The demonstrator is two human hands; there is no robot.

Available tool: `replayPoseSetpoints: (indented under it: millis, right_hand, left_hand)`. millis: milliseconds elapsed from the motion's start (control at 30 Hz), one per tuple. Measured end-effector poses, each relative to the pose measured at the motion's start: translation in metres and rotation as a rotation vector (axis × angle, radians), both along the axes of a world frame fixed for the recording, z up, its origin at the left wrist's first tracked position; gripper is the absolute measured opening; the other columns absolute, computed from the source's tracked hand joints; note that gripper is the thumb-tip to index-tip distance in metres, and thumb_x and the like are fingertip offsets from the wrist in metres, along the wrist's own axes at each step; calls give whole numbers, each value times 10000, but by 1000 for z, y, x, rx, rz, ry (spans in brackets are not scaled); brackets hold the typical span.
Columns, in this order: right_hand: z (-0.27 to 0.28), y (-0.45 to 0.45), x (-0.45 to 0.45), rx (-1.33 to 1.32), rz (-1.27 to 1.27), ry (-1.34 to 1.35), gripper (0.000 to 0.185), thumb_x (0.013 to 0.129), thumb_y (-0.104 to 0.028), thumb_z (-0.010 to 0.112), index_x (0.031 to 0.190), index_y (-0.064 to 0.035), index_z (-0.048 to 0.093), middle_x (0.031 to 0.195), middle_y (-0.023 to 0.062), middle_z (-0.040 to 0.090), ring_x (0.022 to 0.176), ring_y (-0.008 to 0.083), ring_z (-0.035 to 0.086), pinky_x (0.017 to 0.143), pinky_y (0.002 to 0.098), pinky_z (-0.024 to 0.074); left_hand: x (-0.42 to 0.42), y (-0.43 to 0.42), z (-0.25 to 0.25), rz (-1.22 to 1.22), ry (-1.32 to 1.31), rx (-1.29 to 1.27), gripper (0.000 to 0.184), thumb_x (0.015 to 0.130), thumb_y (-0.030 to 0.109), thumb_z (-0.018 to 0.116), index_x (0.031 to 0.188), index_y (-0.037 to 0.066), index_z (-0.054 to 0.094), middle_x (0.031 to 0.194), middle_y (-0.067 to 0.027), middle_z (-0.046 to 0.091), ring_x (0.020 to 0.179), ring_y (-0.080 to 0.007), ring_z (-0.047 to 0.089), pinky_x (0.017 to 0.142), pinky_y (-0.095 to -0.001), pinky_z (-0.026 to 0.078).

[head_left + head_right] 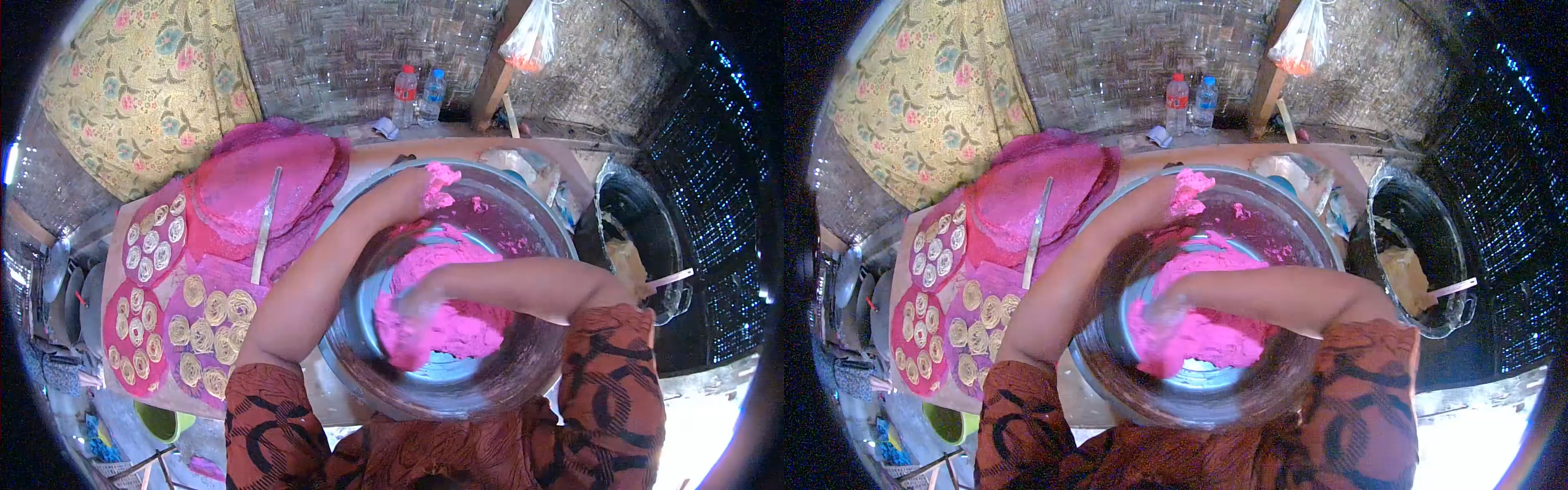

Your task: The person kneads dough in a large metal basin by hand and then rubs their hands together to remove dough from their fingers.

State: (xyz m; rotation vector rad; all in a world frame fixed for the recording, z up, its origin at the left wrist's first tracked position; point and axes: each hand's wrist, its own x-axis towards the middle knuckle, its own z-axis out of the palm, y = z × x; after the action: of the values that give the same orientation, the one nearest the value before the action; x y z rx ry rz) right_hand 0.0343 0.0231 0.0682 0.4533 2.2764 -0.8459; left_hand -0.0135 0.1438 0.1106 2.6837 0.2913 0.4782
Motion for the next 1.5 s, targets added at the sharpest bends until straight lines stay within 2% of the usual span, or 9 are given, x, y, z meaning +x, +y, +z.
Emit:
replayPoseSetpoints:
  millis: [233, 400, 533, 700, 767, 1133, 1200, 1300, 1500]
  right_hand:
    - [113, -80, 117, -59, -267, -41, 392, 847, -296, 573, 1082, 16, 537, 953, 198, 591, 831, 290, 572, 798, 392, 445]
    - [89, -112, 144, 301, -1155, 537, 338, 906, -309, 448, 980, -19, 605, 970, 187, 607, 852, 347, 577, 808, 416, 448]
    - [5, -90, 154, 635, -588, -260, 314, 920, -215, 347, 965, -26, 594, 984, 196, 596, 837, 346, 589, 804, 425, 456]
    - [-28, -2, 128, 340, -1221, 618, 475, 924, -400, 331, 861, -9, 593, 937, 224, 596, 836, 319, 597, 769, 421, 463]
    - [-27, 29, 102, 9, -1252, 186, 606, 914, -522, 291, 915, 18, 566, 1016, 235, 564, 885, 307, 578, 794, 409, 442]
    - [40, -139, 9, 208, -554, -97, 840, 872, -648, 121, 962, 20, 623, 923, 268, 612, 838, 367, 615, 847, 448, 455]
    - [22, -176, 29, 217, -484, -125, 830, 876, -642, 121, 975, 10, 624, 920, 270, 611, 819, 357, 624, 828, 454, 470]
    - [39, -192, 30, 431, -1242, -327, 384, 853, -337, 412, 1043, -57, 595, 814, 193, 633, 760, 311, 633, 682, 426, 511]
    - [-70, -129, 144, 835, -1156, 56, 391, 888, -230, 353, 1232, -70, 443, 930, 212, 605, 819, 337, 617, 734, 440, 491]
  left_hand:
    - [-8, -18, 21, -4, 107, -117, 438, 843, 273, 555, 1229, 73, 499, 1200, -178, 528, 1070, -324, 527, 930, -374, 400]
    - [-8, -9, 5, -26, 19, -132, 426, 847, 290, 557, 1204, 61, 519, 1181, -166, 546, 1076, -317, 525, 933, -380, 399]
    - [-6, -13, 7, -45, 87, -33, 410, 852, 282, 560, 1195, 59, 526, 1180, -166, 548, 1070, -311, 529, 926, -375, 404]
    - [-3, -11, 13, -72, 72, -138, 408, 863, 290, 543, 1204, 66, 523, 1177, -166, 548, 1087, -309, 518, 934, -374, 399]
    - [3, -9, 14, -65, 63, -125, 409, 866, 287, 526, 1201, 53, 523, 1179, -180, 541, 1080, -320, 517, 940, -373, 391]
    - [10, -23, -38, -165, 169, -259, 500, 883, 423, 459, 1192, 33, 504, 1175, -228, 518, 1055, -379, 521, 870, -441, 419]
    - [17, -34, -36, -192, 263, -237, 470, 884, 420, 455, 1169, 50, 515, 1134, -230, 540, 1028, -380, 534, 854, -448, 425]
    - [34, -34, -80, -184, 351, -209, 390, 889, 409, 443, 1103, 99, 545, 1011, -233, 591, 937, -381, 572, 818, -454, 440]
    - [13, -37, -25, -85, 246, -106, 573, 879, 482, 422, 1199, 10, 487, 1181, -243, 510, 1099, -373, 497, 911, -531, 367]
